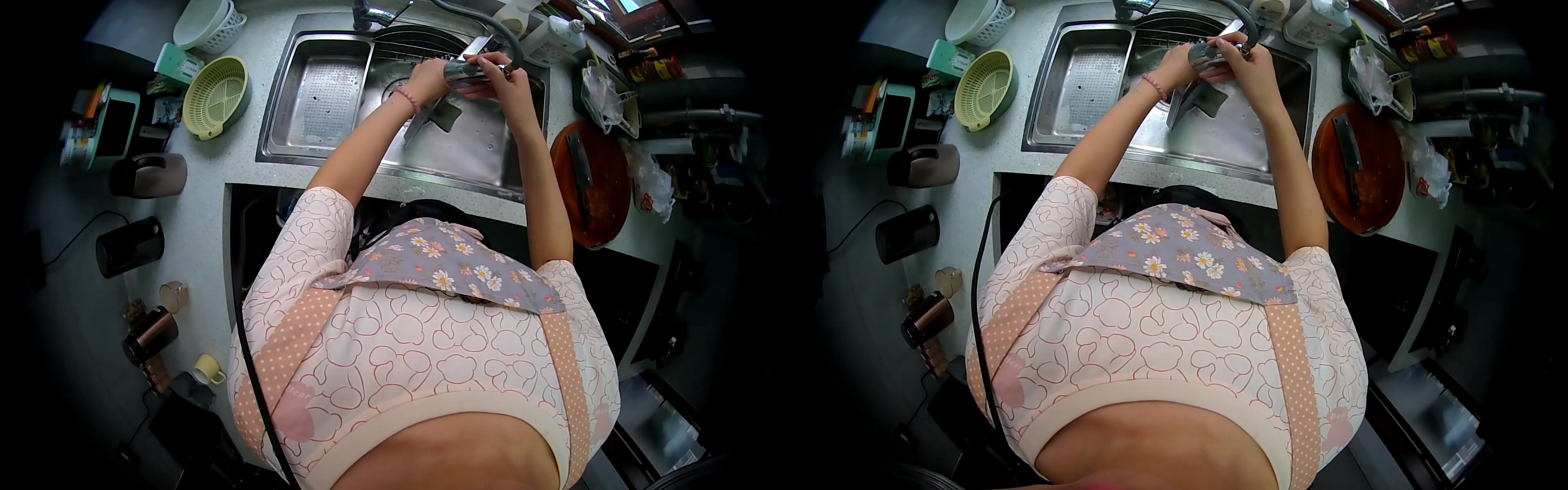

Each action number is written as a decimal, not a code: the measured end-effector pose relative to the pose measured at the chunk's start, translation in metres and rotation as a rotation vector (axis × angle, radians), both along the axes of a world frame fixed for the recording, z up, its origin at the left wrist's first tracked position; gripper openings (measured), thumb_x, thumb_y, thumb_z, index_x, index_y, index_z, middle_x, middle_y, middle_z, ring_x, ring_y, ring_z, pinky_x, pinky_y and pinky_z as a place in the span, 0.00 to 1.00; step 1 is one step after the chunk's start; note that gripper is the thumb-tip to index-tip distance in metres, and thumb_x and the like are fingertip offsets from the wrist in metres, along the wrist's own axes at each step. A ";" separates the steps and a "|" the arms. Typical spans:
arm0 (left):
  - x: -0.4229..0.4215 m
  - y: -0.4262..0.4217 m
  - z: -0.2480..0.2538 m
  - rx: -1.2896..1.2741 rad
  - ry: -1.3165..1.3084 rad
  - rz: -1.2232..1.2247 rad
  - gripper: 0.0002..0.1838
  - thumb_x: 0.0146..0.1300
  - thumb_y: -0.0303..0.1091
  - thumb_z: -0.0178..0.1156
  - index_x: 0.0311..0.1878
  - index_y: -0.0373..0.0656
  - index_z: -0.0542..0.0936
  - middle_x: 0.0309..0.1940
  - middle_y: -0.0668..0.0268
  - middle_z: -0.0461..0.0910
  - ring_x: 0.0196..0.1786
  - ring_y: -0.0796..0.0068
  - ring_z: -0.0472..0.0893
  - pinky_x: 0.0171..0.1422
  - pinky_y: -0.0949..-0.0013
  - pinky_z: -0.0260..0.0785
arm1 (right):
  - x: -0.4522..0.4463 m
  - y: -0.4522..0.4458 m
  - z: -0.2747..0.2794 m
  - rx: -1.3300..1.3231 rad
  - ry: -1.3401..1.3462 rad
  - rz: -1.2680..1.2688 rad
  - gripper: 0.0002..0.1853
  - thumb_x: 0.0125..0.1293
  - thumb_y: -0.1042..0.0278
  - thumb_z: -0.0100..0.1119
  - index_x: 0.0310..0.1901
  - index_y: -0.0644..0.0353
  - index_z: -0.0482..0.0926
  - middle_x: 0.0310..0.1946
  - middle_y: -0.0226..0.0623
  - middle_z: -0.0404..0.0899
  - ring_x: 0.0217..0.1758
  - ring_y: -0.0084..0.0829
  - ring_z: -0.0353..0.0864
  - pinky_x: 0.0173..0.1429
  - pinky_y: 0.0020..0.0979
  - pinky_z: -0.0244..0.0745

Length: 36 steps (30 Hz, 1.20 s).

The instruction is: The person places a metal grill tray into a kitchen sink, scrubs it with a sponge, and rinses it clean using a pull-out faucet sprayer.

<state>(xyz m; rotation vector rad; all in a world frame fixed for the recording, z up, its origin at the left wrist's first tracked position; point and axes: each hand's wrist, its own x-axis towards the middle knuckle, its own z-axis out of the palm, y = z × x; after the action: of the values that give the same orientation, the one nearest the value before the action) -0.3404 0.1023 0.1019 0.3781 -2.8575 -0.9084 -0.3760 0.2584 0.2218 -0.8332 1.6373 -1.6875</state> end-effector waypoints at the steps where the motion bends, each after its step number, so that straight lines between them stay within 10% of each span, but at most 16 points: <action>1: 0.001 0.000 0.003 0.004 -0.035 -0.005 0.17 0.51 0.47 0.58 0.37 0.45 0.80 0.35 0.55 0.80 0.40 0.55 0.80 0.45 0.58 0.72 | 0.003 0.000 0.001 0.006 -0.006 0.003 0.14 0.67 0.64 0.47 0.42 0.68 0.74 0.36 0.43 0.79 0.30 0.33 0.83 0.33 0.26 0.81; 36: 0.037 0.021 -0.014 -0.010 0.135 -0.110 0.15 0.59 0.46 0.51 0.28 0.43 0.75 0.23 0.59 0.78 0.30 0.55 0.78 0.34 0.56 0.69 | -0.064 0.005 -0.018 0.094 0.292 -0.173 0.14 0.66 0.63 0.49 0.40 0.65 0.78 0.33 0.34 0.79 0.30 0.24 0.80 0.32 0.23 0.79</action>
<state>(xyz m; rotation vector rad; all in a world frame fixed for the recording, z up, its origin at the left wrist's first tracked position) -0.3033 0.1238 0.0881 0.1538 -2.7808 -0.8998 -0.4400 0.2633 0.2036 -0.9493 2.0208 -1.6480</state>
